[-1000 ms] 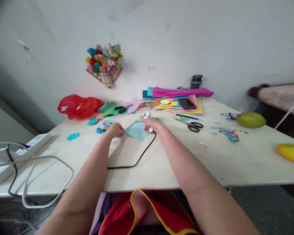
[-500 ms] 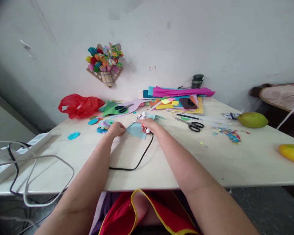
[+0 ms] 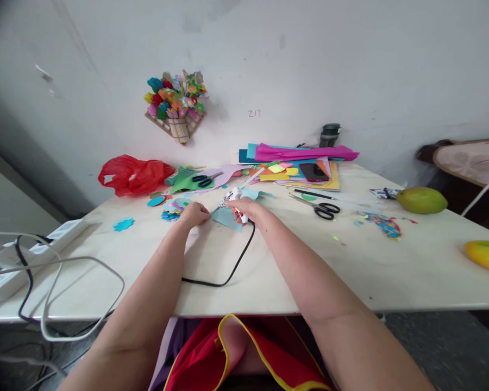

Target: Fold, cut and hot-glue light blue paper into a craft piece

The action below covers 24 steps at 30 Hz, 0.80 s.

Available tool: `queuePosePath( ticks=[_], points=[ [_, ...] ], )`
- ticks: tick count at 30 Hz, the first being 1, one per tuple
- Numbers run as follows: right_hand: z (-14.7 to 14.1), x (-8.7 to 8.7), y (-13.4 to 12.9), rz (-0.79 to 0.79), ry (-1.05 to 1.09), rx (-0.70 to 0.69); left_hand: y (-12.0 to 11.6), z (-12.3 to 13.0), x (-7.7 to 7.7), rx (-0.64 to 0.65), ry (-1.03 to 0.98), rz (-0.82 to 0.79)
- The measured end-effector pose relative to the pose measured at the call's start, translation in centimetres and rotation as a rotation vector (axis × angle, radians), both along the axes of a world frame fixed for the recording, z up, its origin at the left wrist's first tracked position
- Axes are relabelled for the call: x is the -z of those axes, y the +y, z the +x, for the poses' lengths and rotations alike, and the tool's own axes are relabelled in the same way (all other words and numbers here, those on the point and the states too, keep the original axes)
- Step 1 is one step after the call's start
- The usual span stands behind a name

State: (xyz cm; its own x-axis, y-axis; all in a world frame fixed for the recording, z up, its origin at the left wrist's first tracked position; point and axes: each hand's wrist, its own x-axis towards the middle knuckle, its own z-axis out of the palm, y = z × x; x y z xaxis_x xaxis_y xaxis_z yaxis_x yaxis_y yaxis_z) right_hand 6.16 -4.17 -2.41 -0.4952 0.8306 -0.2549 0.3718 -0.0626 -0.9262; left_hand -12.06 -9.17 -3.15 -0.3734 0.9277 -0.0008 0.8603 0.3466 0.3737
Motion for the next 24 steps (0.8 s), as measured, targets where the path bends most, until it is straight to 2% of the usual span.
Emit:
queuePosePath(
  ticks=[4,8,14,24],
  points=[
    [-0.1,0.1,0.1,0.011,0.012,0.076,0.0,0.0,0.0,0.014,0.000,0.011],
    [-0.2,0.3,0.1,-0.005,-0.023,0.095,-0.3,-0.3,-0.2,0.025,0.013,-0.006],
    [-0.2,0.6,0.4,0.002,-0.020,0.086,-0.4,-1.0,-0.3,0.040,0.002,-0.078],
    [-0.4,0.4,0.1,-0.001,-0.031,0.039,0.0,-1.3,0.2,0.049,-0.060,-0.064]
  ],
)
